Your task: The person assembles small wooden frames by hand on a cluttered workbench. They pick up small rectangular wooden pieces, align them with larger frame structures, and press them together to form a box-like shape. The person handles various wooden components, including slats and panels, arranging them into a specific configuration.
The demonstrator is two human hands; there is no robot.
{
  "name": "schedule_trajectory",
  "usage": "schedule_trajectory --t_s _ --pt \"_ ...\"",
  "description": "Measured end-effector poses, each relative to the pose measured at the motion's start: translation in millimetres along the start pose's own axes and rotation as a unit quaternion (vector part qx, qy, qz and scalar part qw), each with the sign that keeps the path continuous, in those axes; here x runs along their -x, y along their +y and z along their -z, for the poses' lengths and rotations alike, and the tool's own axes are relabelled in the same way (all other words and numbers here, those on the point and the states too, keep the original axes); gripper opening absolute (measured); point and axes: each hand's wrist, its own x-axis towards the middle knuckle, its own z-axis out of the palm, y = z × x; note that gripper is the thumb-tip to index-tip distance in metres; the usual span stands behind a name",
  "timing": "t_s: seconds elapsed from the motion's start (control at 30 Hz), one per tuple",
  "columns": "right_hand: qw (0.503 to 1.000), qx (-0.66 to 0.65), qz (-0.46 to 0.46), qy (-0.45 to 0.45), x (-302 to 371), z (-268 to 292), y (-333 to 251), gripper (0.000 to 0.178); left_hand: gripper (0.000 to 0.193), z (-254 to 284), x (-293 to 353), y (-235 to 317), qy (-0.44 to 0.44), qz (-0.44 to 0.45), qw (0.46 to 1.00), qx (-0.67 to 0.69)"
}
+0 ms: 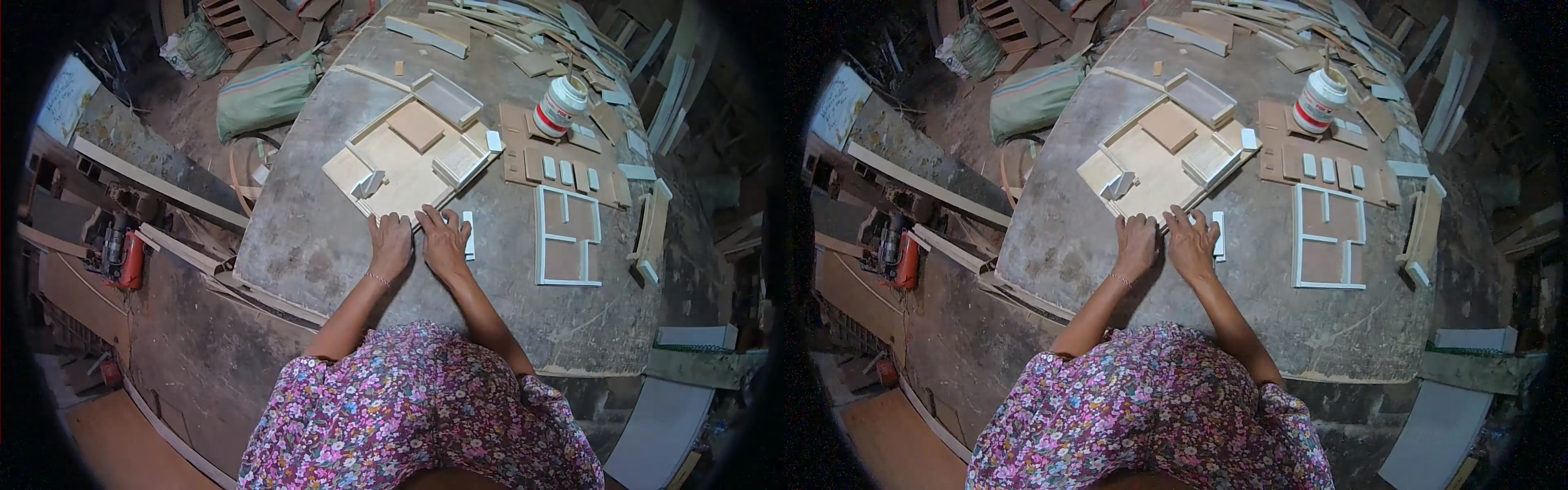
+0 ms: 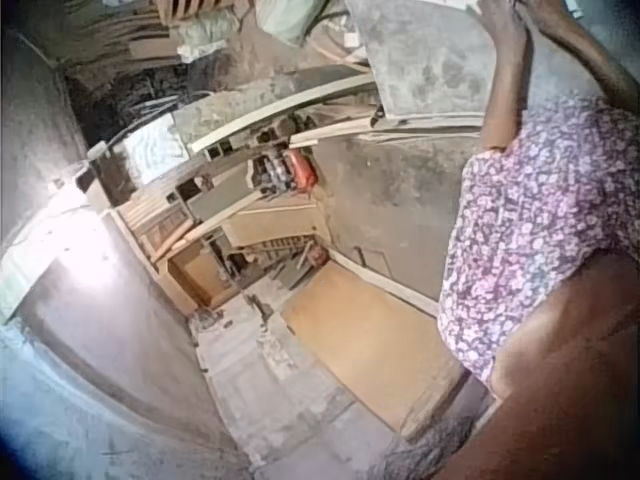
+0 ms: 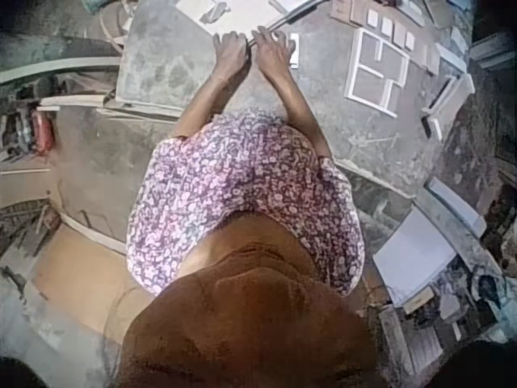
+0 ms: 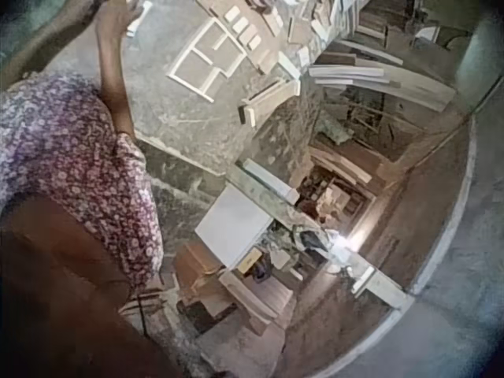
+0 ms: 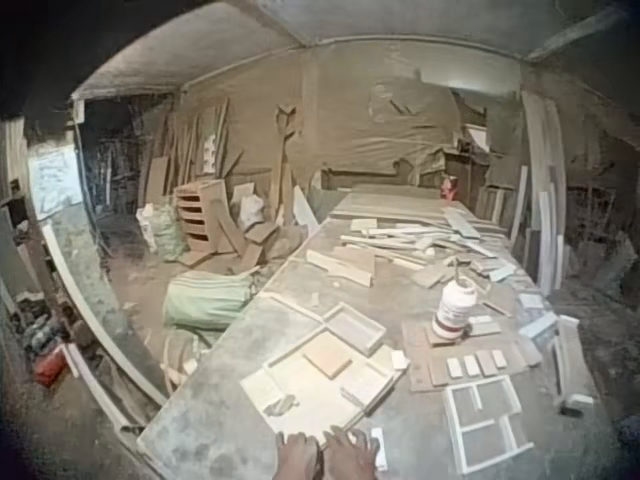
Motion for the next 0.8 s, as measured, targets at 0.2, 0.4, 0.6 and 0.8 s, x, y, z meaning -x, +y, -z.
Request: schedule_trajectory --t_s 0.2,0.4,0.6,0.8 --pt "1.000 -0.002 0.006 0.024 3 11 8 0.022 0.011 7 11 19 -0.004 -0.044 0.999 -0.003" --pt "0.999 -0.011 -0.024 0.022 25 22 18 0.012 0.021 11 29 54 -0.077 -0.056 0.995 0.017" --pt "0.999 -0.001 -0.027 0.029 38 28 37 0.010 0.020 10 41 79 -0.100 -0.073 0.991 0.058" --pt "0.996 -0.041 -0.072 -0.022 45 42 38 0.014 0.024 8 50 85 -0.119 -0.073 0.986 0.090"
